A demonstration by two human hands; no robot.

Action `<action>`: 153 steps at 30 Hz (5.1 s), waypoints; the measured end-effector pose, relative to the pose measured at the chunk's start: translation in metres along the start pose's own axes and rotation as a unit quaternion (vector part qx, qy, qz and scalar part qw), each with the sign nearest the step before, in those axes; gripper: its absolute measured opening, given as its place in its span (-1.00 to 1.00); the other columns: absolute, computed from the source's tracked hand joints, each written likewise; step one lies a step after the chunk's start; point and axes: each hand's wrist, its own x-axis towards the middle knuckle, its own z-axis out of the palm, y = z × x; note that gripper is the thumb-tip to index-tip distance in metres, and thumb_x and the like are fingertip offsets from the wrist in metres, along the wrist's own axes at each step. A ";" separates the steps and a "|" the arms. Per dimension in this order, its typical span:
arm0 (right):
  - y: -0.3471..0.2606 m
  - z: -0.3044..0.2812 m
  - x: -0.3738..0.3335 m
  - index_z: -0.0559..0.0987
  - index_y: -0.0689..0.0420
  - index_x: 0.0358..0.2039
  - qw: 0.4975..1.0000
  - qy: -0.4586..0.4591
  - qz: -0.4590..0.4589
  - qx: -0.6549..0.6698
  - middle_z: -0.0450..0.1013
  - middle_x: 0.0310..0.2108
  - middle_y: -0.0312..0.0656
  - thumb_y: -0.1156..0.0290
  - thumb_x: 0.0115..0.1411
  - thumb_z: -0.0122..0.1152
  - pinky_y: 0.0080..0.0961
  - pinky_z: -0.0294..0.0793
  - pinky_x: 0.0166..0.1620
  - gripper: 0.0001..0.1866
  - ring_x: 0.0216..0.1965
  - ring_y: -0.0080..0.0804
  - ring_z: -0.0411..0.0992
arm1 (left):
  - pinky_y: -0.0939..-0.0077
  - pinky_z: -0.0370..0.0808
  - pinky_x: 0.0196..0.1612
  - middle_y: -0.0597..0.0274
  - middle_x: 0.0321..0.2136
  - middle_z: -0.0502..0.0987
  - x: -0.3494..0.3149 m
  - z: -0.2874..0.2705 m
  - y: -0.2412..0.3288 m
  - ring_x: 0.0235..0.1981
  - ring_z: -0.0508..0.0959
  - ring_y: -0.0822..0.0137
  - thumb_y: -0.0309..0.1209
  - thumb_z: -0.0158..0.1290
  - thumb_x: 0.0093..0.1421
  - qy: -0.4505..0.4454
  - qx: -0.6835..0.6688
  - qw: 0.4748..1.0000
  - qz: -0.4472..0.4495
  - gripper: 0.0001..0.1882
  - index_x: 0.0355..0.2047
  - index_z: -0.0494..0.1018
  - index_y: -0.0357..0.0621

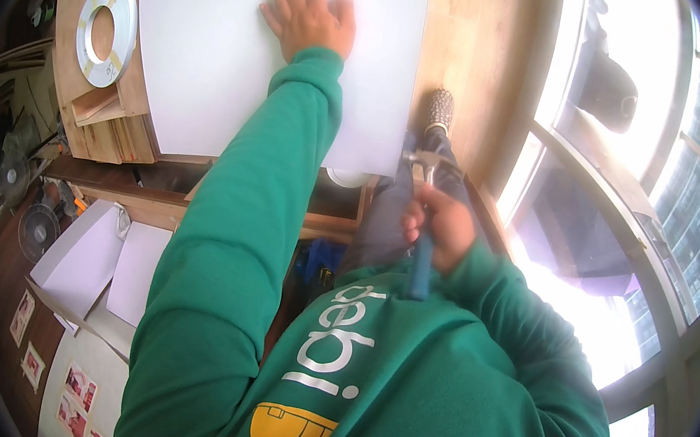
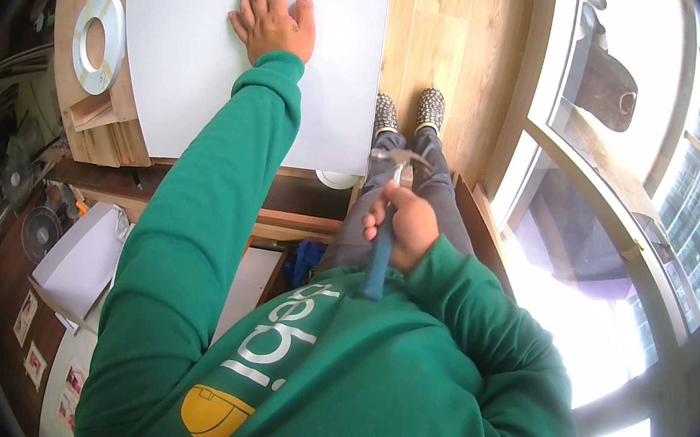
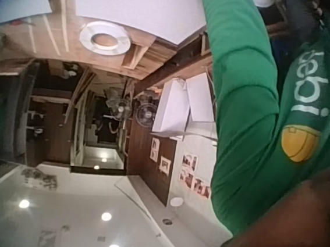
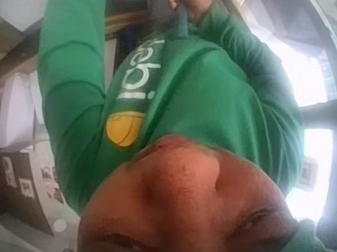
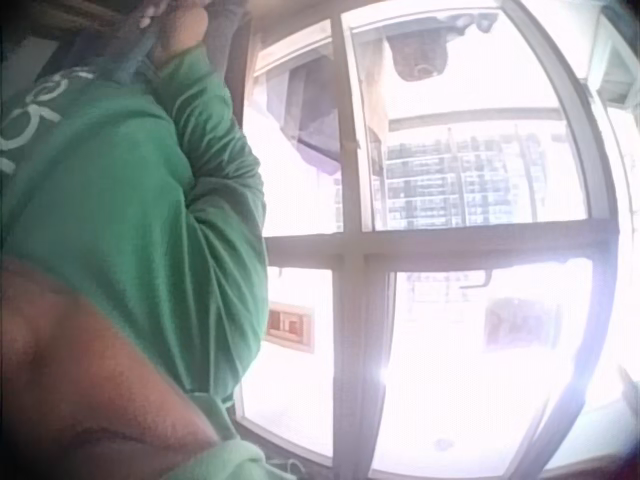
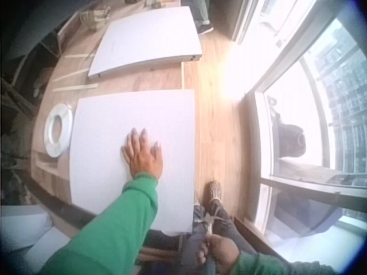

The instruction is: The person applies glue to the edge of a white panel, attaches a strip, and then uses a hammer to secure parts of a wooden structure.

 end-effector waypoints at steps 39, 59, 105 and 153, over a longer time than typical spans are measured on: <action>-0.076 0.073 0.014 0.29 0.10 -0.33 0.991 -0.015 -0.130 -0.021 0.23 -0.59 -0.21 0.23 0.47 -0.23 -0.42 0.34 -0.55 -0.74 -0.57 -0.35 0.31 | -0.15 -0.26 0.48 0.09 0.47 0.01 0.004 -0.010 0.006 0.50 -0.07 0.06 0.04 -0.15 0.38 -0.026 0.036 0.999 -0.009 -0.32 0.43 0.12 0.08; -0.127 0.086 -0.014 0.41 0.20 -0.20 0.912 0.019 -0.355 -0.203 0.27 -0.59 -0.21 0.14 0.49 -0.12 -0.45 0.32 -0.59 -0.66 -0.64 -0.38 0.33 | -0.14 -0.27 0.48 0.07 0.47 0.01 0.004 -0.012 0.004 0.50 -0.06 0.04 0.03 -0.15 0.38 -0.038 0.031 0.999 -0.016 -0.32 0.43 0.13 0.08; -0.361 0.138 0.227 0.37 0.08 -0.60 0.661 -0.115 -0.614 -0.416 0.18 -0.62 -0.41 -0.05 0.49 -0.15 -0.54 0.09 -0.47 -0.41 -0.57 -0.59 0.10 | -0.15 -0.17 0.45 0.06 0.43 0.13 0.006 -0.010 0.008 0.45 0.05 -0.03 -0.12 -0.10 0.40 -0.010 0.010 1.000 0.009 -0.43 0.37 0.26 0.02; -0.241 0.050 0.184 0.50 0.21 -0.46 0.639 -0.191 -0.548 -0.505 0.24 -0.62 -0.32 -0.07 0.49 -0.15 -0.52 0.26 -0.43 -0.39 -0.52 -0.58 0.20 | -0.08 0.09 0.37 -0.24 0.31 0.25 0.005 -0.006 0.006 0.33 0.23 -0.19 -0.19 0.01 0.32 0.043 0.020 0.998 0.043 -0.41 0.30 0.31 -0.16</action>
